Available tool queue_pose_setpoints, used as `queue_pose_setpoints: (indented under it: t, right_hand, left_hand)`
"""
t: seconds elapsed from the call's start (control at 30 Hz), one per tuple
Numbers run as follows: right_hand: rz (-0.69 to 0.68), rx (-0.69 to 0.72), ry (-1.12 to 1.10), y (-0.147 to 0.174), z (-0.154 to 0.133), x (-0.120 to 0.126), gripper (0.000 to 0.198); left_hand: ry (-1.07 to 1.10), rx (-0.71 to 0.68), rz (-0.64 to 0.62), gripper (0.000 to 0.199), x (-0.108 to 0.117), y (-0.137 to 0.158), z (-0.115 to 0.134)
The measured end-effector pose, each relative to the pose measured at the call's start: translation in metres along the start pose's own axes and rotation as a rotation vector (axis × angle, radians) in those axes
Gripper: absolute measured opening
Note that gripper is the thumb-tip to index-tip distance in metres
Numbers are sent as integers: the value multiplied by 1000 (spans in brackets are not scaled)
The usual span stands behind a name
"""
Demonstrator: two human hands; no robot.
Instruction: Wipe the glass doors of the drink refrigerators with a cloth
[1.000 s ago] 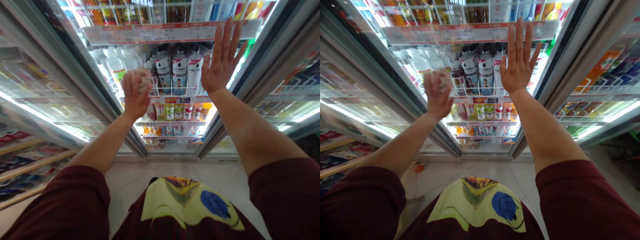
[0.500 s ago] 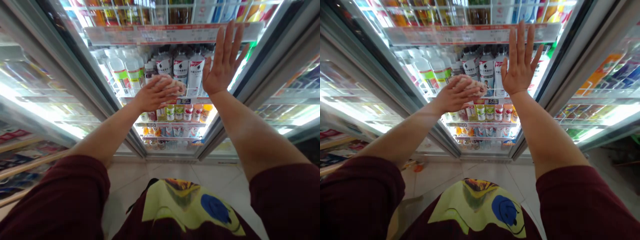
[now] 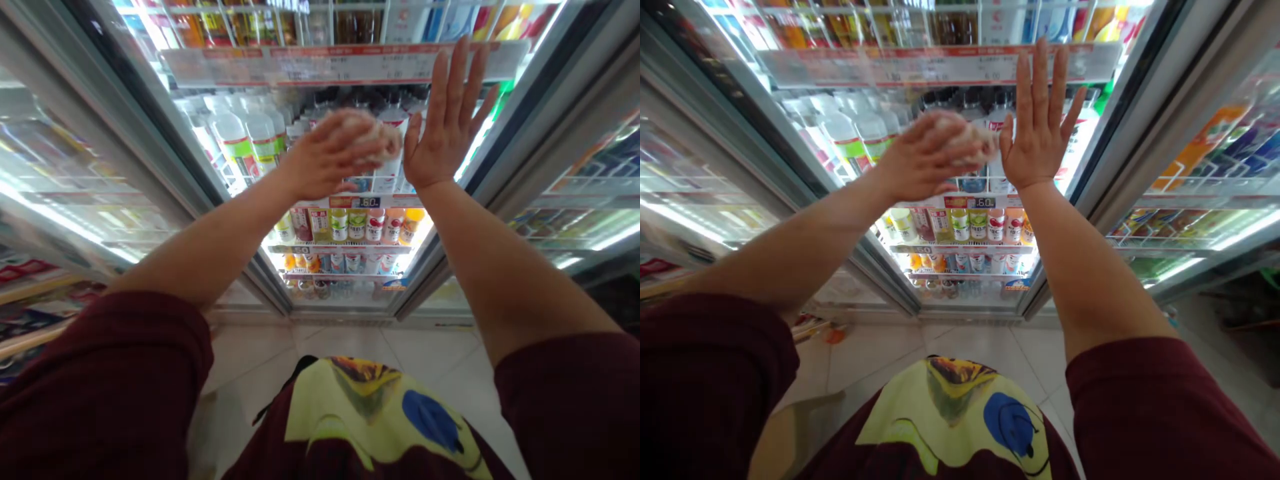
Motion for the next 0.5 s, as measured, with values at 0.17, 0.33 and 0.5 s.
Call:
queue_pose_setpoints:
  t: [0.17, 0.33, 0.5]
  right_hand:
    - [-90, -13, 25, -2, 0, 7, 71]
    - [-80, -61, 38, -2, -6, 3, 71]
    - [4, -62, 41, 0, -6, -1, 66]
  left_hand:
    - [-91, 513, 881, 69, 23, 9, -67]
    - [-15, -81, 272, 58, -32, 13, -21]
    - [-194, 113, 551, 64, -8, 28, -71]
Point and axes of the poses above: each hand's wrist, its own y-axis away from the middle knuckle, its own x-axis out of the back of the hand, z = x × y, the point moved 3 cm from there along -y, towards the middle knuckle, and after that the axes turned 3 degrees about x, right-handed, at the moved point
